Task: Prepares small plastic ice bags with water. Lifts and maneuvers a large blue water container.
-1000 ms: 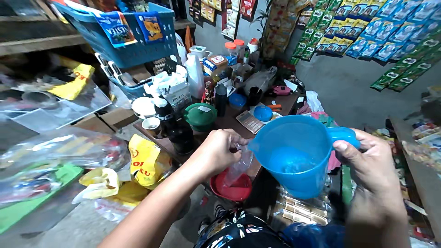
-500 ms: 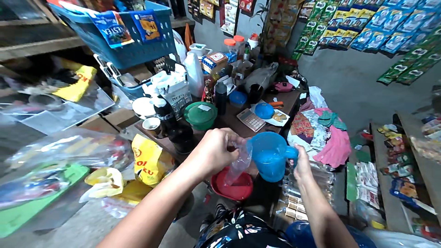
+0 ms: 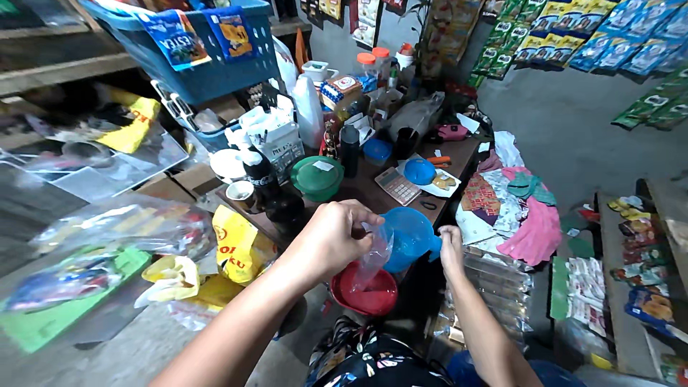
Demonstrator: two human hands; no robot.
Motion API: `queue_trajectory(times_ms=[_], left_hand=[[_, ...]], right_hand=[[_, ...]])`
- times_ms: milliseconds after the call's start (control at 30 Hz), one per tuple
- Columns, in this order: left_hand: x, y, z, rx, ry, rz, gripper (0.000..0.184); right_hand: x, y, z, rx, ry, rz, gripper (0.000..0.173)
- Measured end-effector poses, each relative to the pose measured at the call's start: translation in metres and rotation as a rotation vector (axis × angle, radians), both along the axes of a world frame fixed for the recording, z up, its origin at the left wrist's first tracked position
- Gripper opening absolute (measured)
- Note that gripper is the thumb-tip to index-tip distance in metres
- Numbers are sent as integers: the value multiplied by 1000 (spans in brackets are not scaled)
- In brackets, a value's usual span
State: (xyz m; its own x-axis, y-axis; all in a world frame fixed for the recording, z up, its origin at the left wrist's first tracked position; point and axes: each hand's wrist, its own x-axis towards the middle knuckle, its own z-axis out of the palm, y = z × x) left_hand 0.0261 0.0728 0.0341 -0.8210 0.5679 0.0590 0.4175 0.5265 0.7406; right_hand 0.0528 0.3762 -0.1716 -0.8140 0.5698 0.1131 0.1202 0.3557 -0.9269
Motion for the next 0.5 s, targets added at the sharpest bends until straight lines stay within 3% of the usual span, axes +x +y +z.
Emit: queue_trajectory(times_ms=[67, 133, 267, 367, 500], left_hand=[[-2, -1, -1, 6, 9, -5, 19], [-4, -1, -2, 15, 2, -4, 20], [-5, -1, -3, 19, 18, 3, 18], [-4, -1, -5, 25, 62, -6, 16], [-5, -7, -12, 47, 132, -58, 15]], right_hand=[[3, -8, 40, 151, 176, 130, 40], [12, -27, 83, 201, 374, 415, 35], [23, -63, 144, 592, 411, 874, 26], [18, -72, 157, 913, 316, 884, 33], [10, -70, 159, 894, 382, 882, 26]])
